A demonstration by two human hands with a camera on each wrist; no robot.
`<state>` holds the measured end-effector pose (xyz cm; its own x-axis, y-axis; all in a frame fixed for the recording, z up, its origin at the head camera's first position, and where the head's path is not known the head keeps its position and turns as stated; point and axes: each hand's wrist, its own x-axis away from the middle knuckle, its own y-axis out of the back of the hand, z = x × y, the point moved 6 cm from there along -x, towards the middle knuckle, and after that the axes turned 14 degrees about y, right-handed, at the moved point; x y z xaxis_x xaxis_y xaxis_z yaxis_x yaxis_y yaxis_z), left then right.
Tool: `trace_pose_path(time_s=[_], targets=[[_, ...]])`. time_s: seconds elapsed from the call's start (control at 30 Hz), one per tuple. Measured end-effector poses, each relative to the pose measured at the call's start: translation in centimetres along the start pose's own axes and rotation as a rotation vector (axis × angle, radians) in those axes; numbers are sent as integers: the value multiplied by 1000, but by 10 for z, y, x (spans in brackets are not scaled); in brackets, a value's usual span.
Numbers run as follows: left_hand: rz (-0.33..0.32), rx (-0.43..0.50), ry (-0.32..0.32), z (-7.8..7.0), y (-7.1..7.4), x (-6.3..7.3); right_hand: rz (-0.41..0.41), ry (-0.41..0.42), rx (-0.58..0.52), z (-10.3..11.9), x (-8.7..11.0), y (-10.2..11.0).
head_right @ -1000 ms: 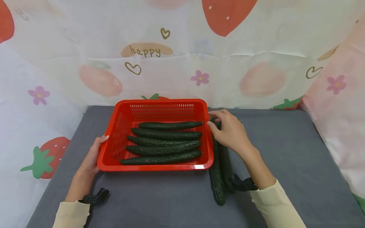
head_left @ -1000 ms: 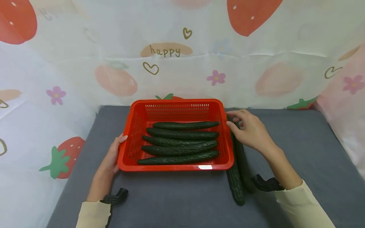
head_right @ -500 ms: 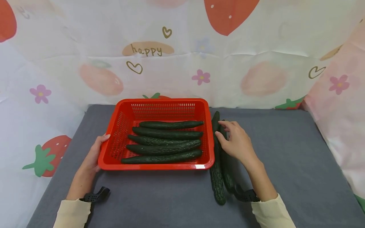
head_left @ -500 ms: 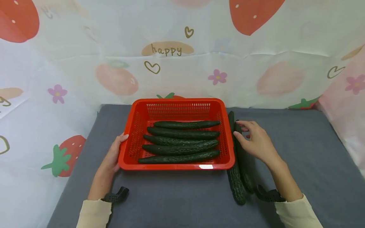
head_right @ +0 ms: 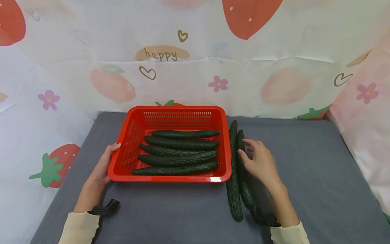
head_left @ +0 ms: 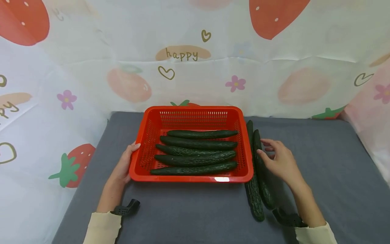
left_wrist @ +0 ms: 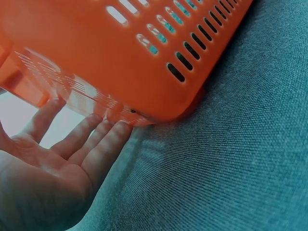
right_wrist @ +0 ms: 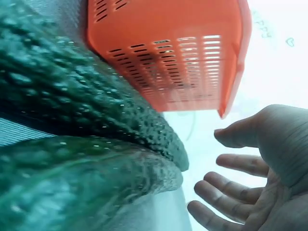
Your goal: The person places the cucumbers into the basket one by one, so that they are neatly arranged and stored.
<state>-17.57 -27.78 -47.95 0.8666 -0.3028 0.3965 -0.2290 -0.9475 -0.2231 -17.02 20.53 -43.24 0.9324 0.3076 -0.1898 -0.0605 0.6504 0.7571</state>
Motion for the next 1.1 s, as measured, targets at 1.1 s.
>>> trace_pose_path(time_s=[1.1], targets=[[-54,5,55,-1,-1,-1,196,-182,40,-27,21,-26]])
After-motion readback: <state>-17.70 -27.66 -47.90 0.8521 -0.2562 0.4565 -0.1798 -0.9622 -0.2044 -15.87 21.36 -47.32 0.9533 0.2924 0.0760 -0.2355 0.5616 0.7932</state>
